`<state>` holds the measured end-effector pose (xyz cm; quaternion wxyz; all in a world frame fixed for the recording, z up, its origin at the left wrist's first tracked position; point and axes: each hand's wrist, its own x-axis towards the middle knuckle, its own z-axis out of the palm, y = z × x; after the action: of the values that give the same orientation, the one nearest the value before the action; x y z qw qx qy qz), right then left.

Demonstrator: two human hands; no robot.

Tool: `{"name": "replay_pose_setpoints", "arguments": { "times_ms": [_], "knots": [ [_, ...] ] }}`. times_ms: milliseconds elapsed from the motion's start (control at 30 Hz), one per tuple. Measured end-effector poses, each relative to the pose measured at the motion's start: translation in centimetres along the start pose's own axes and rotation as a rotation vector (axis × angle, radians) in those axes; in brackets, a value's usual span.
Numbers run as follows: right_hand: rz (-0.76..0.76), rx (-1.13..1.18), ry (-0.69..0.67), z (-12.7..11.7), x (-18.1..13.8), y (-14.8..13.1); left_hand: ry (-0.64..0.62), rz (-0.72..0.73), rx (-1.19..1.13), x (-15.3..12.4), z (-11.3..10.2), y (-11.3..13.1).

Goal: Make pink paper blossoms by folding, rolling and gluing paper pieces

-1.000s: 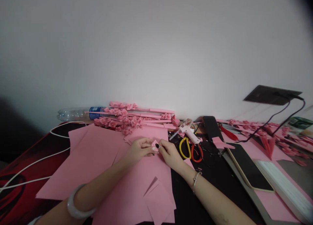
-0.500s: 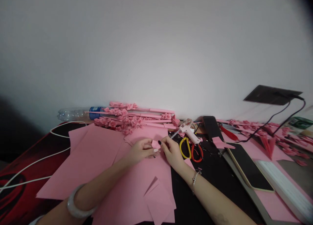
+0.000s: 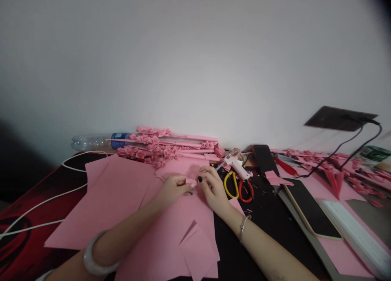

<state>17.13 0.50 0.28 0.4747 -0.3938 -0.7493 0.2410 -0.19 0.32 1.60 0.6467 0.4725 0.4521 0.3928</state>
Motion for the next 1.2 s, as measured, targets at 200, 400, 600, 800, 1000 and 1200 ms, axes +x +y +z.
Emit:
{"name": "replay_pose_setpoints", "arguments": {
  "times_ms": [200, 400, 600, 800, 1000, 1200],
  "knots": [
    [0.003, 0.037, -0.035, 0.1, 0.0, -0.3, 0.035, -0.011, 0.034, -0.1, 0.2, 0.3],
    [-0.006, 0.059, -0.033, 0.1, 0.0, -0.5, 0.038, -0.015, 0.042, -0.2, 0.2, 0.4],
    [-0.013, 0.090, -0.074, 0.1, -0.1, -0.6, 0.013, 0.008, 0.069, 0.0, 0.1, 0.1],
    [0.004, 0.111, -0.121, 0.1, -0.1, -0.7, -0.027, 0.073, 0.123, 0.2, -0.1, -0.3],
    [0.006, 0.140, -0.139, 0.1, -0.1, -0.6, -0.048, 0.085, 0.185, 0.6, -0.3, -0.6],
    [-0.002, 0.180, -0.161, 0.0, -0.1, -0.4, -0.092, 0.095, 0.230, 0.9, -0.6, -1.2]
  ]
}}
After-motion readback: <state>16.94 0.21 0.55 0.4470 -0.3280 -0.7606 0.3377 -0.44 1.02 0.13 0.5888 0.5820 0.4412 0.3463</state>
